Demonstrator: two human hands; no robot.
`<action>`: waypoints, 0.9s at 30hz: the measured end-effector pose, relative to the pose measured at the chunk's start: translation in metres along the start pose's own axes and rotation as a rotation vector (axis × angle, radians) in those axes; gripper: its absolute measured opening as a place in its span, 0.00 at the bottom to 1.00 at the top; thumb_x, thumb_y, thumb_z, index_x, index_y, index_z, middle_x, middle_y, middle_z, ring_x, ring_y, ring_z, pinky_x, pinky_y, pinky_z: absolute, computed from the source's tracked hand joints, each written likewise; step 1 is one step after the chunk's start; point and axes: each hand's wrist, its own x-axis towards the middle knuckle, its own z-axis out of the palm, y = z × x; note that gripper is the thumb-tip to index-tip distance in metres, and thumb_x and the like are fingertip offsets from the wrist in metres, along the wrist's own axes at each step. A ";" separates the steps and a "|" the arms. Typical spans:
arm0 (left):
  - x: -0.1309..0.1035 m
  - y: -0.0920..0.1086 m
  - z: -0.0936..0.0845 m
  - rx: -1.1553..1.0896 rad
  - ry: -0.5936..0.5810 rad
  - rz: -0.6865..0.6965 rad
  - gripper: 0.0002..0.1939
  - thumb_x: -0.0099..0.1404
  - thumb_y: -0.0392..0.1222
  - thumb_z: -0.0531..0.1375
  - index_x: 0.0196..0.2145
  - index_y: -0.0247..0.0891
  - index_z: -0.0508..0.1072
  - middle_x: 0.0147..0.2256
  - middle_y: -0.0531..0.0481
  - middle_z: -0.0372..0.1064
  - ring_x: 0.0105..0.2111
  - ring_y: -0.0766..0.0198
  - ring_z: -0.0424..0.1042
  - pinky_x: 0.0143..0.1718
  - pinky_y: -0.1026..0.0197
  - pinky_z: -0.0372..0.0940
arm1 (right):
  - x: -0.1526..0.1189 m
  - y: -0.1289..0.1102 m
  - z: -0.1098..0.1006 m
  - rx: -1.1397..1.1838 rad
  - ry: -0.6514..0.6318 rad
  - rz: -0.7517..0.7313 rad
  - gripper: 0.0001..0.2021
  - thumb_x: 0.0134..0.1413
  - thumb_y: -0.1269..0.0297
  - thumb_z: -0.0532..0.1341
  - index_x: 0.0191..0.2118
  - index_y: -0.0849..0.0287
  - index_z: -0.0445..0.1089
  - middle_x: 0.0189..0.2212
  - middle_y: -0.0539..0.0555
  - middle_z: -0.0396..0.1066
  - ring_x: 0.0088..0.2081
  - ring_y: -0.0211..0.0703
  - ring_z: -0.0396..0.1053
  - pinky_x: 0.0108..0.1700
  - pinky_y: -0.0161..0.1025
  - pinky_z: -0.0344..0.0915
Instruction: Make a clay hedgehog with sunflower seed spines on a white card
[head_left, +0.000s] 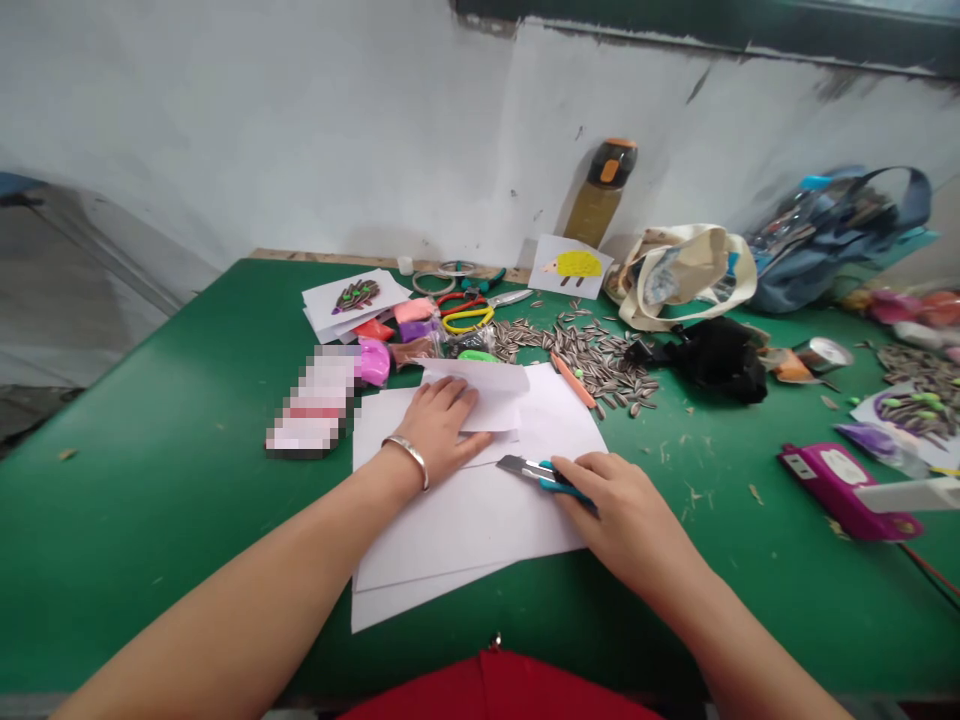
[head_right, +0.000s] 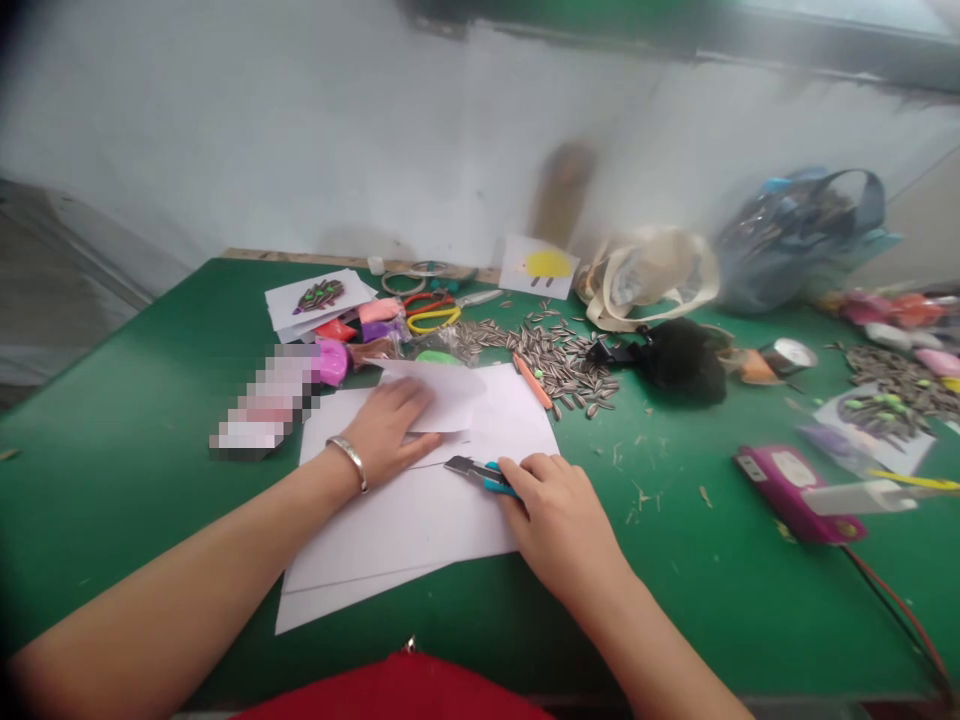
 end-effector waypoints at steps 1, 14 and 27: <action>0.000 0.000 0.000 -0.004 -0.001 0.001 0.30 0.62 0.58 0.54 0.54 0.33 0.65 0.56 0.36 0.60 0.58 0.44 0.55 0.59 0.41 0.49 | -0.001 0.002 0.000 -0.006 0.003 0.007 0.16 0.59 0.63 0.55 0.51 0.57 0.69 0.38 0.59 0.69 0.39 0.48 0.66 0.42 0.44 0.63; 0.001 0.001 -0.002 -0.005 -0.022 -0.006 0.31 0.63 0.58 0.53 0.54 0.32 0.65 0.57 0.36 0.59 0.58 0.44 0.55 0.60 0.41 0.48 | -0.005 0.020 -0.003 -0.075 0.037 0.094 0.17 0.58 0.62 0.55 0.51 0.60 0.70 0.39 0.59 0.70 0.40 0.50 0.67 0.42 0.45 0.64; 0.001 0.001 -0.002 -0.002 -0.010 0.008 0.30 0.63 0.57 0.53 0.54 0.32 0.64 0.57 0.36 0.60 0.58 0.44 0.55 0.59 0.41 0.49 | -0.006 0.021 -0.001 -0.070 0.041 0.105 0.17 0.59 0.61 0.55 0.51 0.59 0.70 0.39 0.59 0.70 0.40 0.51 0.67 0.42 0.45 0.64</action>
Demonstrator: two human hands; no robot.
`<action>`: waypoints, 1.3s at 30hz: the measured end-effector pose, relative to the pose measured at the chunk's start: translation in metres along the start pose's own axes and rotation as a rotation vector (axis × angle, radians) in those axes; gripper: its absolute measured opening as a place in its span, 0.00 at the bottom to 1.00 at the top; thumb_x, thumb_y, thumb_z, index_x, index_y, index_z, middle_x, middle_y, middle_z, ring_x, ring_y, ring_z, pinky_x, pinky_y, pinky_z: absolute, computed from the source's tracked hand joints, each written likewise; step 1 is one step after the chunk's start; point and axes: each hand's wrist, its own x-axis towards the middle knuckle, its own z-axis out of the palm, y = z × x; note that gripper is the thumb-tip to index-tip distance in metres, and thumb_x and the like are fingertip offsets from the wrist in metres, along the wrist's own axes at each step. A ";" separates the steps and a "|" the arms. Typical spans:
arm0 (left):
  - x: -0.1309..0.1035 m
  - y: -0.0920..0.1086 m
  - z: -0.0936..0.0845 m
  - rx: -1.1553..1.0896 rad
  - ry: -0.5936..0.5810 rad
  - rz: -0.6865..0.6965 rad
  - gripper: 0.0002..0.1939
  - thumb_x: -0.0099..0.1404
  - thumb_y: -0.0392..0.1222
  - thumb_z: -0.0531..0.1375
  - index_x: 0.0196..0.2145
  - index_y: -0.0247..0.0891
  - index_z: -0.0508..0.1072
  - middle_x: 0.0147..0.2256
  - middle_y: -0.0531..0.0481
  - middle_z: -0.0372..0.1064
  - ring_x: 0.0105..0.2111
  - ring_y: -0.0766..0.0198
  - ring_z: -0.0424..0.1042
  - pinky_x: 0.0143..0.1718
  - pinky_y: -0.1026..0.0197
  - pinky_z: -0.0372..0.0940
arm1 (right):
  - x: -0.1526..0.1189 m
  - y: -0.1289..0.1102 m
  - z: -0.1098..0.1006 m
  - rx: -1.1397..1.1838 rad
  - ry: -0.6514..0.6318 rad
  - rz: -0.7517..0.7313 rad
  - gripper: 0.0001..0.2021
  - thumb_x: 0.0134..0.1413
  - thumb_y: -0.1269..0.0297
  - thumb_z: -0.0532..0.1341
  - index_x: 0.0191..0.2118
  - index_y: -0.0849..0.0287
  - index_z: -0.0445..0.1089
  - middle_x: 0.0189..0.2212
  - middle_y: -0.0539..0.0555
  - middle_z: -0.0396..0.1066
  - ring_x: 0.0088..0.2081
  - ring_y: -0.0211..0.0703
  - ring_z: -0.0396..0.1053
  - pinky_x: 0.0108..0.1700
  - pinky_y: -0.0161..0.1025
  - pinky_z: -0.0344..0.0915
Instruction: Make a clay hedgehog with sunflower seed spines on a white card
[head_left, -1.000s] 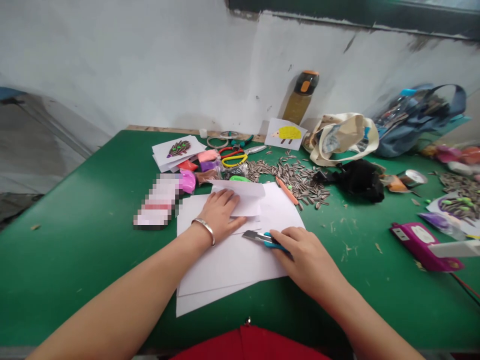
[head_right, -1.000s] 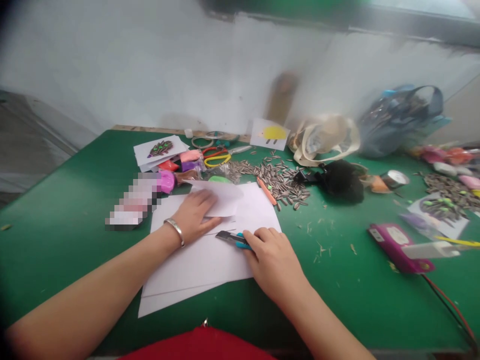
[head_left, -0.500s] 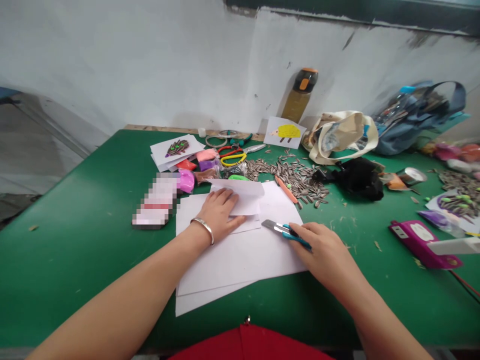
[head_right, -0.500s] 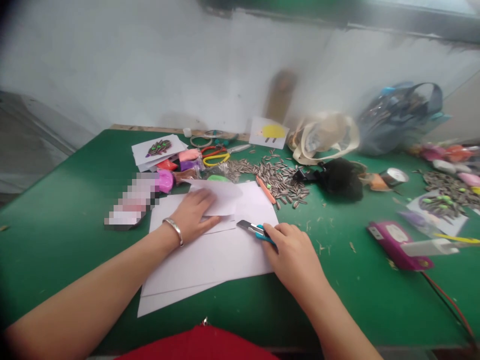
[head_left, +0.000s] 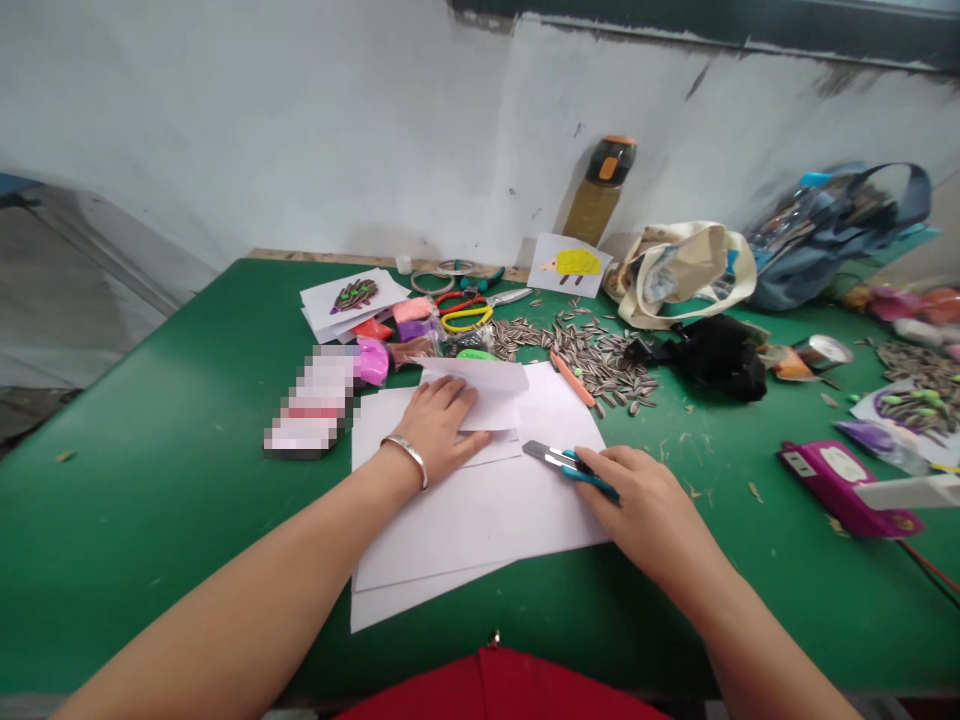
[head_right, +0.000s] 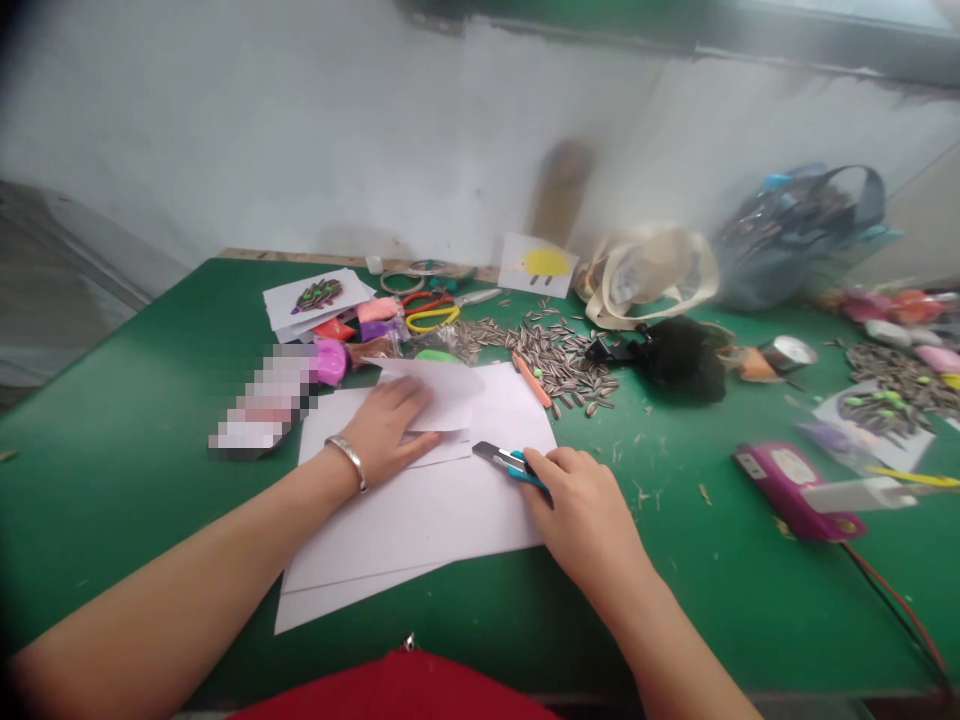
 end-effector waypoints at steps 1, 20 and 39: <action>0.000 0.000 0.000 0.002 -0.001 0.001 0.30 0.63 0.57 0.53 0.55 0.32 0.64 0.57 0.36 0.60 0.58 0.44 0.55 0.59 0.41 0.49 | 0.000 -0.001 0.000 0.010 0.000 -0.003 0.17 0.59 0.61 0.55 0.51 0.60 0.70 0.39 0.59 0.70 0.40 0.51 0.67 0.42 0.45 0.64; 0.002 0.003 -0.001 0.003 -0.007 -0.014 0.30 0.62 0.57 0.54 0.54 0.34 0.64 0.57 0.37 0.60 0.58 0.45 0.55 0.59 0.42 0.49 | 0.011 -0.028 0.000 0.049 -0.031 -0.079 0.15 0.58 0.64 0.57 0.51 0.55 0.70 0.37 0.57 0.70 0.39 0.47 0.67 0.42 0.42 0.61; 0.002 0.002 -0.001 -0.037 -0.001 -0.006 0.30 0.62 0.57 0.54 0.54 0.33 0.65 0.57 0.36 0.59 0.58 0.43 0.54 0.59 0.40 0.48 | 0.017 -0.059 -0.005 0.068 -0.083 -0.121 0.16 0.59 0.66 0.55 0.52 0.54 0.68 0.36 0.57 0.70 0.40 0.48 0.65 0.42 0.42 0.59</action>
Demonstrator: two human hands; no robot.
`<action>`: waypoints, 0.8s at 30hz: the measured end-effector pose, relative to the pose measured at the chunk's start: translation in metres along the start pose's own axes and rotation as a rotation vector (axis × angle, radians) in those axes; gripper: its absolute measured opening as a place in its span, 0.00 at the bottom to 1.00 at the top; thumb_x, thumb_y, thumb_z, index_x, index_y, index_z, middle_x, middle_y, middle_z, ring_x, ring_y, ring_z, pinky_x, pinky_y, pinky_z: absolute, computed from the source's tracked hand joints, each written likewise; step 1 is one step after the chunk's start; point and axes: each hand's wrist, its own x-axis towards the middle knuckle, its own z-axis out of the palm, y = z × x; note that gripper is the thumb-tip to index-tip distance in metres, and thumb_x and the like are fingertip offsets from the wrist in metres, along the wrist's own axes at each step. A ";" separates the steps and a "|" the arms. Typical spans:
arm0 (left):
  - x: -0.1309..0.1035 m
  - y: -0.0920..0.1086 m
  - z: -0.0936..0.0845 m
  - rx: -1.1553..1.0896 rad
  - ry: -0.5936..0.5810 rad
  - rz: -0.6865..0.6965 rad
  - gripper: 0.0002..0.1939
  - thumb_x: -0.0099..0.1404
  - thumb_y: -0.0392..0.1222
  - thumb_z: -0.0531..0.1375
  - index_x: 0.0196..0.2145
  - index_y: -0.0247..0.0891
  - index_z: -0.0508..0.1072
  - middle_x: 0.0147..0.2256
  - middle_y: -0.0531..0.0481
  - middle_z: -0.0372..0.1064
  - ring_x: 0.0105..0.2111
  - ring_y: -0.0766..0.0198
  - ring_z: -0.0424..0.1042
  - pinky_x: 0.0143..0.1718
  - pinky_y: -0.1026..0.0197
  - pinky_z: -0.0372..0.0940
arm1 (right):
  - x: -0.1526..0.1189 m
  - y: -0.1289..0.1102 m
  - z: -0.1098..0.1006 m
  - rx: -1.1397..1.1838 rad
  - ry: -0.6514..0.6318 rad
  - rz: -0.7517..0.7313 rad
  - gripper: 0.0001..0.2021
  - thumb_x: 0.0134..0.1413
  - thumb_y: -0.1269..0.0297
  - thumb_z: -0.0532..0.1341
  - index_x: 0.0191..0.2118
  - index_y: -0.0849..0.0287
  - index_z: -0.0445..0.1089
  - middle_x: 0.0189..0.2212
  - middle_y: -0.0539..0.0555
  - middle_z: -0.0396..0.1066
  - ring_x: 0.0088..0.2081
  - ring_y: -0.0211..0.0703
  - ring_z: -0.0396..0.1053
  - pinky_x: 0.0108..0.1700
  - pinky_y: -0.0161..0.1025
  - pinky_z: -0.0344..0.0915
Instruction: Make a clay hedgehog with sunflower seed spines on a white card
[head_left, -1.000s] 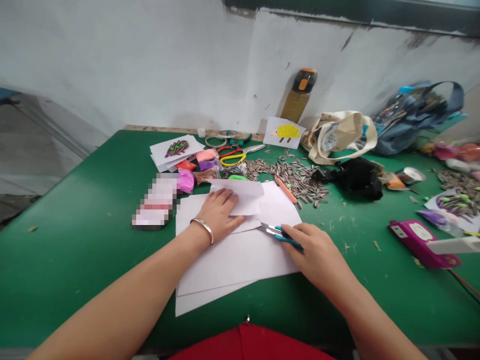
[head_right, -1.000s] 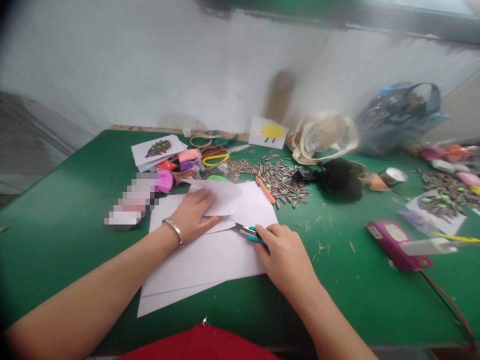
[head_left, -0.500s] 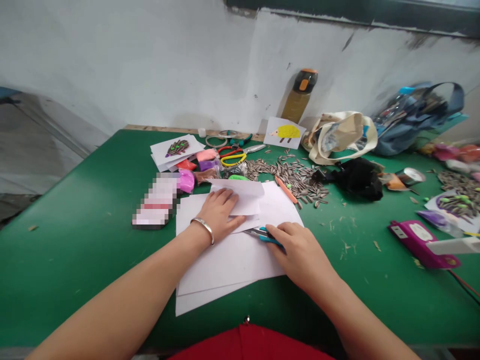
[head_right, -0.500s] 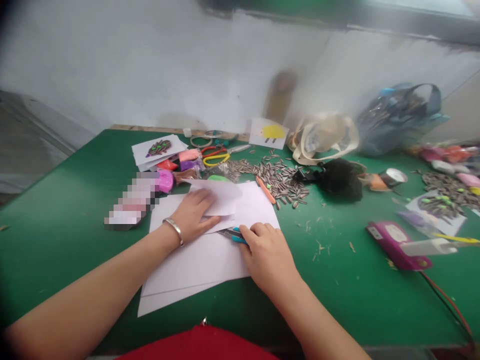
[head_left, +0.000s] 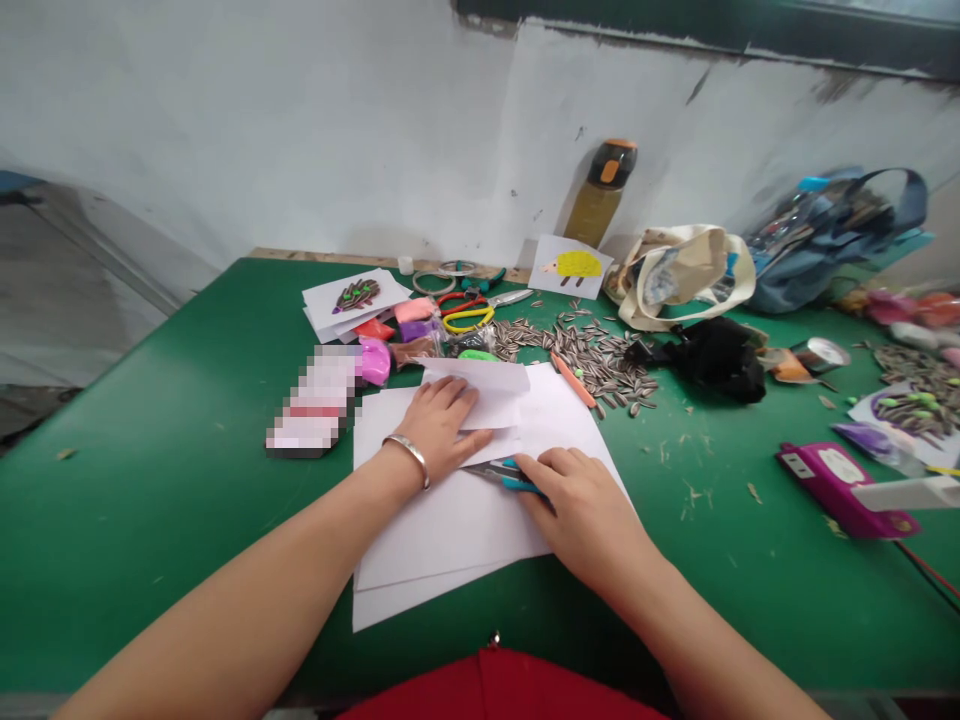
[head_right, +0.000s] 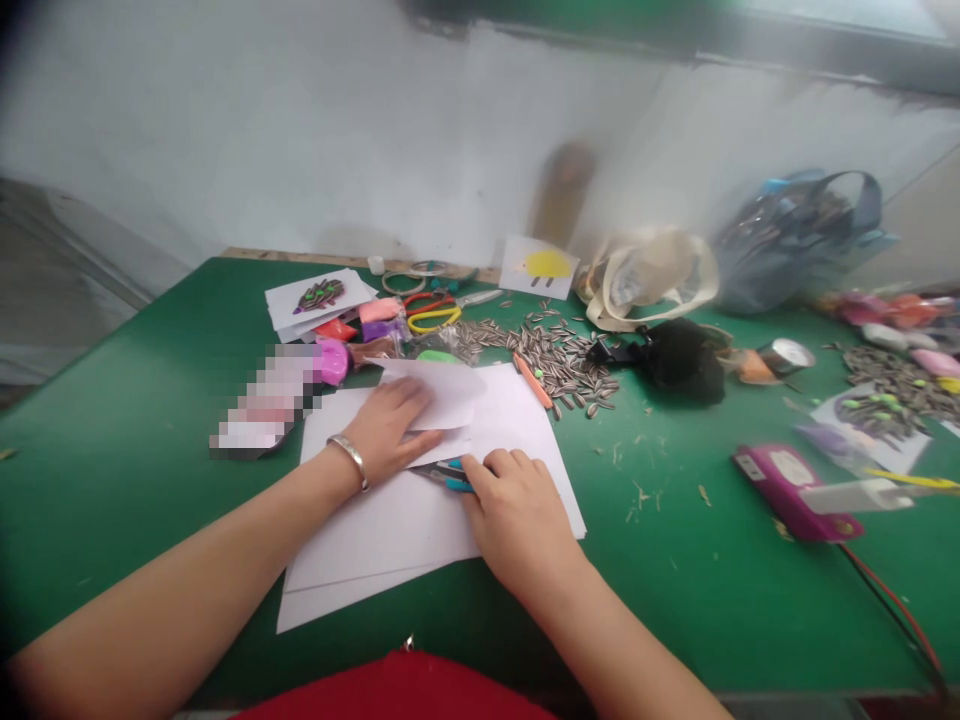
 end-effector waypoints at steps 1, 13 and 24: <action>0.000 0.000 0.000 -0.008 -0.003 0.001 0.30 0.62 0.58 0.54 0.54 0.33 0.65 0.57 0.36 0.59 0.58 0.43 0.54 0.59 0.39 0.48 | -0.002 0.007 0.000 0.007 0.012 0.005 0.16 0.59 0.66 0.55 0.51 0.54 0.69 0.37 0.57 0.70 0.40 0.48 0.66 0.43 0.42 0.60; -0.002 0.002 -0.008 0.025 -0.097 0.005 0.50 0.48 0.70 0.60 0.58 0.30 0.61 0.60 0.32 0.53 0.60 0.39 0.50 0.61 0.39 0.44 | -0.019 0.055 -0.004 0.007 0.098 0.181 0.16 0.58 0.61 0.54 0.49 0.56 0.71 0.39 0.58 0.71 0.40 0.50 0.67 0.42 0.43 0.64; -0.002 0.000 -0.009 -0.017 -0.073 0.023 0.37 0.56 0.60 0.59 0.56 0.32 0.64 0.58 0.34 0.57 0.59 0.41 0.53 0.60 0.39 0.47 | -0.016 0.056 -0.004 0.078 0.121 0.234 0.17 0.57 0.60 0.54 0.49 0.56 0.70 0.40 0.58 0.70 0.41 0.51 0.68 0.43 0.45 0.64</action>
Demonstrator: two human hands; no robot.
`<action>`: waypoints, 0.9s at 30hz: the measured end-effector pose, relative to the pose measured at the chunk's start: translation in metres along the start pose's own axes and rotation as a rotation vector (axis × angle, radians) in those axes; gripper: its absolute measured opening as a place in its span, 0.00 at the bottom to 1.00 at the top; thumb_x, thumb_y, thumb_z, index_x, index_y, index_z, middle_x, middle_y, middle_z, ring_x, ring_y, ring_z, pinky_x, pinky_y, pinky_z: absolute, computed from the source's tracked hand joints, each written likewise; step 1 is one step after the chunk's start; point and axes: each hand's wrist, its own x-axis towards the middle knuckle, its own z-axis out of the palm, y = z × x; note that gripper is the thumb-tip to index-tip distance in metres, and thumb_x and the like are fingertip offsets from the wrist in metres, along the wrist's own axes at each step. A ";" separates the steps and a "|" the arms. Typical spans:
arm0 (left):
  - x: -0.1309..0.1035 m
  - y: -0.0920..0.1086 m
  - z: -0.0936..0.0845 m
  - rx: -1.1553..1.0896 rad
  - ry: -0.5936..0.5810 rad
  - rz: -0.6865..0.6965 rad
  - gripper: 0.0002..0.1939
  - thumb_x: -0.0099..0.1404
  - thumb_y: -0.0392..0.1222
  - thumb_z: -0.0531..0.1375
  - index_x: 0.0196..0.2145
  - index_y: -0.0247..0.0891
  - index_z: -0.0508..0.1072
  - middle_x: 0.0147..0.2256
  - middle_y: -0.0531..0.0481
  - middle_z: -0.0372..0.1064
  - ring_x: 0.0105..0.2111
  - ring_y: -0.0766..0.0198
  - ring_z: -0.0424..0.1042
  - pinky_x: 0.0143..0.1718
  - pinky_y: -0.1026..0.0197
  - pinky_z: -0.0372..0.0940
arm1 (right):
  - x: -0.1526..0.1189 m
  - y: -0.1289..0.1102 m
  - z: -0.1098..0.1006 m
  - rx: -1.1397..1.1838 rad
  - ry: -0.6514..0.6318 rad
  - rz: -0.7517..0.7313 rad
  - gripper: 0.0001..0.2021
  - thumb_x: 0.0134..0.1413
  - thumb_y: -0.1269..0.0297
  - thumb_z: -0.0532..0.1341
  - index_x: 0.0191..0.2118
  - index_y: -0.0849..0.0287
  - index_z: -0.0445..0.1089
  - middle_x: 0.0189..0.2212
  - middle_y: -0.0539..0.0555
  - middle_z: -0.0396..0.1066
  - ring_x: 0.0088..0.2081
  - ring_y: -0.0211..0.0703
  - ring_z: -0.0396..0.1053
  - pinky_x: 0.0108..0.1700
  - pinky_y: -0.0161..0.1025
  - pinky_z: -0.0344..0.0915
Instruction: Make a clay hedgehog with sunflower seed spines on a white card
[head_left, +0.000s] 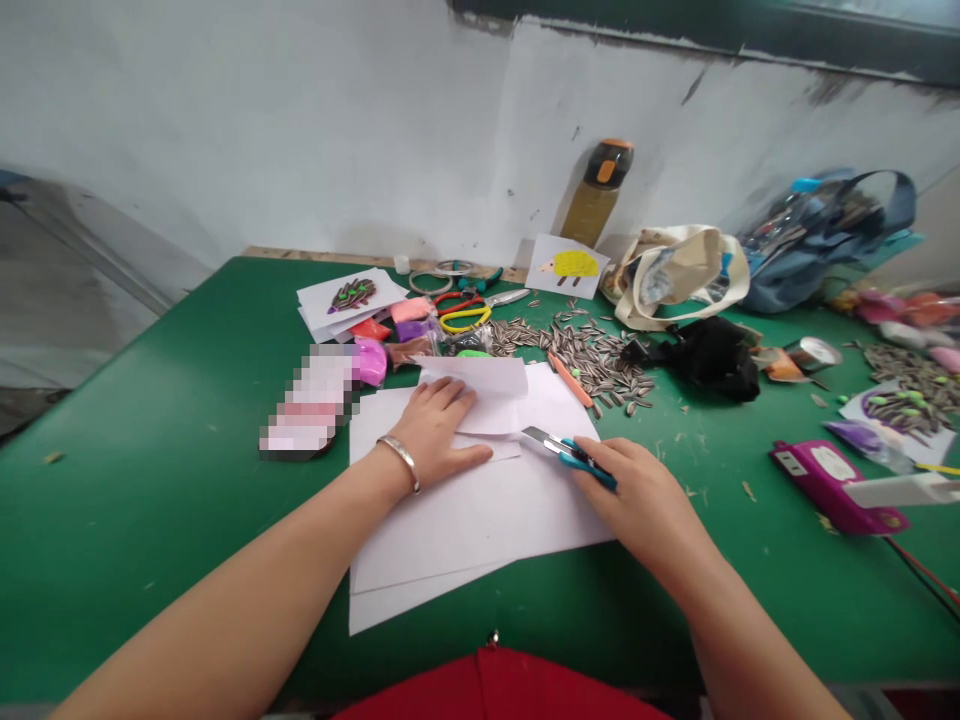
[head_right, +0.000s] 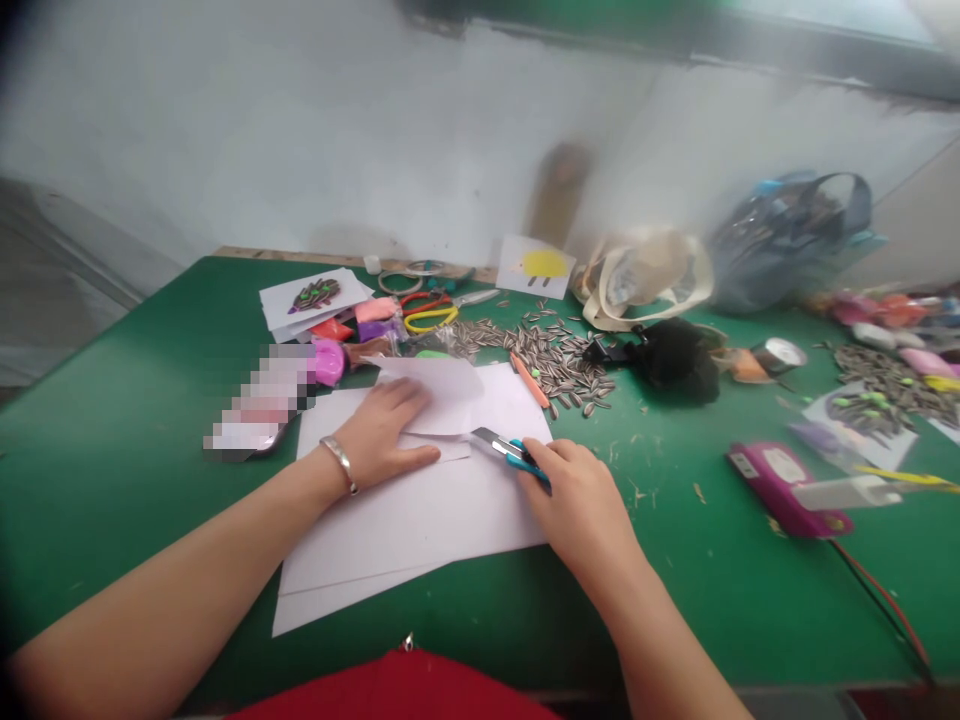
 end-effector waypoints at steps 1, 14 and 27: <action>0.000 -0.001 0.000 -0.008 0.019 0.011 0.33 0.58 0.58 0.59 0.54 0.32 0.65 0.57 0.35 0.59 0.58 0.42 0.54 0.59 0.39 0.48 | 0.000 -0.001 -0.001 0.042 0.013 0.026 0.18 0.57 0.60 0.54 0.51 0.56 0.69 0.40 0.58 0.70 0.41 0.50 0.68 0.43 0.45 0.64; 0.001 -0.009 -0.008 -0.027 0.193 0.099 0.13 0.67 0.39 0.50 0.38 0.37 0.74 0.42 0.44 0.73 0.44 0.55 0.69 0.50 0.52 0.63 | 0.042 -0.049 0.000 0.309 -0.127 0.157 0.04 0.51 0.65 0.54 0.31 0.56 0.65 0.22 0.48 0.66 0.25 0.39 0.62 0.26 0.33 0.53; -0.003 -0.010 -0.014 0.027 0.132 -0.061 0.12 0.65 0.35 0.51 0.36 0.37 0.74 0.37 0.44 0.74 0.39 0.54 0.72 0.43 0.53 0.66 | 0.045 -0.082 0.030 -0.010 -0.101 0.055 0.09 0.54 0.68 0.56 0.42 0.54 0.61 0.36 0.52 0.70 0.34 0.45 0.67 0.30 0.35 0.49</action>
